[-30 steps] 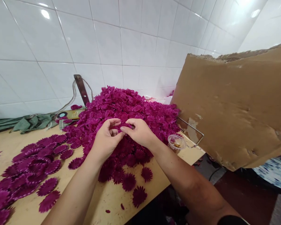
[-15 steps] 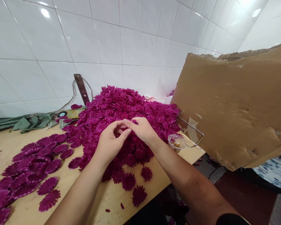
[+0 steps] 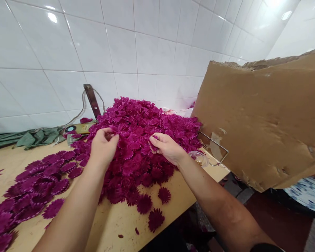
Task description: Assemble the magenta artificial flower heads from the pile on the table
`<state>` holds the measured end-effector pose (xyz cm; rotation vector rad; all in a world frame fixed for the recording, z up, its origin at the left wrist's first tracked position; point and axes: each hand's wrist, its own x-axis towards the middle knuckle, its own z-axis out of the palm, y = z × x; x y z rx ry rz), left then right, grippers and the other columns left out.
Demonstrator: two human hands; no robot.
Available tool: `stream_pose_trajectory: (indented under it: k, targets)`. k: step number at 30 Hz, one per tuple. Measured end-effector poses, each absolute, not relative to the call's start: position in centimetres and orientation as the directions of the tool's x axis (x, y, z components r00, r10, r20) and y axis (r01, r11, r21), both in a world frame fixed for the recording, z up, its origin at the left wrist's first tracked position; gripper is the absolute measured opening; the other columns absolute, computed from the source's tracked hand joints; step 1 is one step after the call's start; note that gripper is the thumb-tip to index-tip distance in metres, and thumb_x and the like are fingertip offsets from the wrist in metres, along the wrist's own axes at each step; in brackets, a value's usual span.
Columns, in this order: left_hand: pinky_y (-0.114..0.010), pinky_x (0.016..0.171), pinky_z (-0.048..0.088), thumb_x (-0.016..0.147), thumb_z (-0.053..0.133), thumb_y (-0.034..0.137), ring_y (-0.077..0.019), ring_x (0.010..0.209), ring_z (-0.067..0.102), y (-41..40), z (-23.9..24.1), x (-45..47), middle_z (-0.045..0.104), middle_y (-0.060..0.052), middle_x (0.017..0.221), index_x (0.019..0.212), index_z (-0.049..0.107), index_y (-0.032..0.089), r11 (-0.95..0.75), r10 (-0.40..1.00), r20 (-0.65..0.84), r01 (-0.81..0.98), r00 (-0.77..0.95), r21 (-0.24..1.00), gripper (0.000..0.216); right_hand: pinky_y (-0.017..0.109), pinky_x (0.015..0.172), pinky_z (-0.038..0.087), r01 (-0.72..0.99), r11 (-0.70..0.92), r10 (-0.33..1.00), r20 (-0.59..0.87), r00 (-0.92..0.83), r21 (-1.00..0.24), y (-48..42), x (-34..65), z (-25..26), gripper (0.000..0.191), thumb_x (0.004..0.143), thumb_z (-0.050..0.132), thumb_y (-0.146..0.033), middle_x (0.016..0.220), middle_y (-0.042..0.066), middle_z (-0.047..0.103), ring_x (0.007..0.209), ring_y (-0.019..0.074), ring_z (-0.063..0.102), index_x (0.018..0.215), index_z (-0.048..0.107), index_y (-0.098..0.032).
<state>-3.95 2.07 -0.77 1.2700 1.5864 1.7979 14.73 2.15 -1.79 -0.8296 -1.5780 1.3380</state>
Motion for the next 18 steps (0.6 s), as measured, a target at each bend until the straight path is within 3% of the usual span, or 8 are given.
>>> stream_pose_trajectory:
  k: [3, 5, 9, 13, 18]
  targets:
    - [-0.038, 0.095, 0.036, 0.059, 0.057, 0.014, -0.0240, 0.102, 0.052, 1.3, -1.4, -2.7, 0.059, -0.007, 0.096, 0.087, 0.057, 0.018, -0.305, 0.735, 0.569, 0.569, -0.369, 0.764, 0.028, 0.023, 0.048, 0.024, 0.074, 0.226, 0.946, 0.201, -0.253, -0.971, 2.9, 14.1, -2.2, 0.042, 0.062, 0.061, -0.054, 0.051, -0.007, 0.036, 0.048, 0.0060, 0.031, 0.055, 0.040, -0.019]
    - [-0.037, 0.093, 0.038, 0.066, 0.055, 0.021, -0.0227, 0.099, 0.055, 0.5, -1.6, -1.5, 0.062, -0.007, 0.098, 0.090, 0.060, 0.018, -0.365, 0.776, 0.583, 0.583, -0.240, 0.726, 0.025, 0.023, 0.047, 0.020, 0.146, 0.255, 0.957, 0.228, -0.182, -0.956, 3.1, 13.5, -2.3, 0.046, 0.058, 0.064, -0.056, 0.048, -0.007, 0.033, 0.047, 0.0050, 0.027, 0.050, 0.037, -0.018]
    - [-0.031, 0.075, 0.046, 0.067, 0.059, 0.033, -0.0183, 0.074, 0.060, -0.6, -1.6, 0.8, 0.068, -0.003, 0.079, 0.079, 0.066, 0.019, -0.345, 0.915, 0.401, 0.414, -0.051, 0.842, 0.020, 0.023, 0.046, 0.017, 0.017, 0.191, 0.962, 0.183, -0.201, -0.982, 3.1, 12.7, -2.2, 0.055, 0.050, 0.062, -0.066, 0.045, -0.009, 0.028, 0.045, 0.0037, 0.023, 0.049, 0.035, -0.019]
    - [-0.025, 0.060, 0.043, 0.058, 0.066, 0.026, -0.0124, 0.056, 0.054, -0.1, -1.7, 1.3, 0.064, 0.002, 0.060, 0.064, 0.063, 0.017, -0.272, 0.939, 0.310, 0.228, -0.151, 0.935, 0.011, 0.023, 0.046, 0.021, -0.170, 0.124, 0.926, 0.175, -0.333, -0.978, 2.8, 12.6, -2.3, 0.052, 0.056, 0.056, -0.069, 0.047, -0.009, 0.035, 0.044, 0.0046, 0.028, 0.057, 0.039, -0.019]
    - [-0.017, 0.049, 0.040, 0.064, 0.063, 0.018, -0.0069, 0.047, 0.052, 1.4, -1.0, -0.7, 0.056, 0.005, 0.051, 0.057, 0.050, 0.017, -0.187, 0.909, 0.083, -0.224, -0.407, 0.956, 0.014, 0.023, 0.048, 0.022, -0.165, 0.262, 0.914, 0.299, -0.273, -0.951, 1.3, 13.2, -2.1, 0.036, 0.064, 0.062, -0.049, 0.050, -0.008, 0.035, 0.047, 0.0052, 0.027, 0.059, 0.041, -0.019]
